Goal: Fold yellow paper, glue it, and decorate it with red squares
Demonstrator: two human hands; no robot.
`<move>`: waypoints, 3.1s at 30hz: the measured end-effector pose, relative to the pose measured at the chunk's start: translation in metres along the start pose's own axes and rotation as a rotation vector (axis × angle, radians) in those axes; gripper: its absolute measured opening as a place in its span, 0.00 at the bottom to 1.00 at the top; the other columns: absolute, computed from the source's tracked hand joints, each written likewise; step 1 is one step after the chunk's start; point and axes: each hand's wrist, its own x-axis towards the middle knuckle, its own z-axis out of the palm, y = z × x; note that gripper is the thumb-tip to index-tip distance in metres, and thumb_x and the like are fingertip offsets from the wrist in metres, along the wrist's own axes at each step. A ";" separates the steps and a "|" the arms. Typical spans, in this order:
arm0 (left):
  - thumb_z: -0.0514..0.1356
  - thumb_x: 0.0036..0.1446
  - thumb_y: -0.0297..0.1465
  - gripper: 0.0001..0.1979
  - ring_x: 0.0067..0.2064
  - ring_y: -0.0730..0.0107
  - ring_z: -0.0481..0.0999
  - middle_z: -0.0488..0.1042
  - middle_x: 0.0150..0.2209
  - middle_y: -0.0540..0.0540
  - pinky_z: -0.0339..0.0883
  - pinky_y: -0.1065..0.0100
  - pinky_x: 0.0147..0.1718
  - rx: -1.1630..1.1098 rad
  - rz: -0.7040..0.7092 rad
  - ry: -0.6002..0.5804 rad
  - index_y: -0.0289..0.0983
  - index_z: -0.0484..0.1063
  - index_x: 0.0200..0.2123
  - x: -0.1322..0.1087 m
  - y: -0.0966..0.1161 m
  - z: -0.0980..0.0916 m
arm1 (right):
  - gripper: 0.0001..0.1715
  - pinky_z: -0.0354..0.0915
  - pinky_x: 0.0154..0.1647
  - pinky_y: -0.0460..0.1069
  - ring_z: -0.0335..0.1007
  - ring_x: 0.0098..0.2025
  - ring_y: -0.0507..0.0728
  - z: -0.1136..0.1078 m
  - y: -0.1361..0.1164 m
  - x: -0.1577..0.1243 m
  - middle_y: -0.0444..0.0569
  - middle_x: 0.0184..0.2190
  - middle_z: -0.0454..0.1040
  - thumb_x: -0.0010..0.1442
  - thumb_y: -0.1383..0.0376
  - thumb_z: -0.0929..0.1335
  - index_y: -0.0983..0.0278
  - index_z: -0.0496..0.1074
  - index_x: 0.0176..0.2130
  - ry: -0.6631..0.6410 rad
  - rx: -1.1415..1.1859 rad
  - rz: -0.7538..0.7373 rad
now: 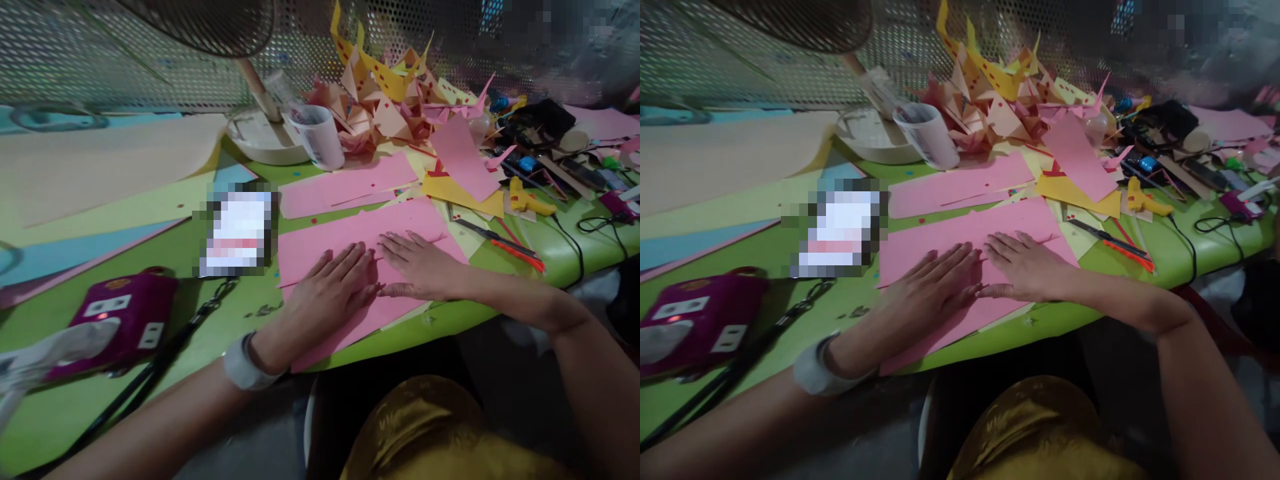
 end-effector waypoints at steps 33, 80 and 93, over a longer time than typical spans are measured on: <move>0.43 0.69 0.53 0.40 0.73 0.48 0.54 0.55 0.72 0.29 0.47 0.46 0.70 -0.005 -0.091 -0.044 0.28 0.54 0.70 0.000 0.010 0.004 | 0.57 0.42 0.74 0.69 0.39 0.76 0.68 0.008 0.002 -0.012 0.64 0.74 0.45 0.65 0.34 0.49 0.71 0.44 0.74 0.012 -0.146 0.003; 0.45 0.68 0.48 0.34 0.73 0.44 0.52 0.53 0.73 0.35 0.54 0.43 0.67 0.041 -0.058 -0.009 0.38 0.50 0.72 -0.056 -0.030 0.003 | 0.55 0.33 0.75 0.68 0.30 0.77 0.67 -0.057 0.025 -0.078 0.64 0.75 0.40 0.64 0.38 0.63 0.67 0.46 0.74 -0.001 -0.044 -0.068; 0.44 0.67 0.34 0.31 0.73 0.46 0.52 0.57 0.69 0.22 0.49 0.47 0.70 0.182 -0.028 0.023 0.17 0.56 0.67 0.011 0.004 0.008 | 0.44 0.42 0.75 0.65 0.43 0.75 0.68 -0.003 -0.011 0.012 0.70 0.72 0.48 0.70 0.50 0.59 0.81 0.53 0.70 0.005 -0.152 -0.102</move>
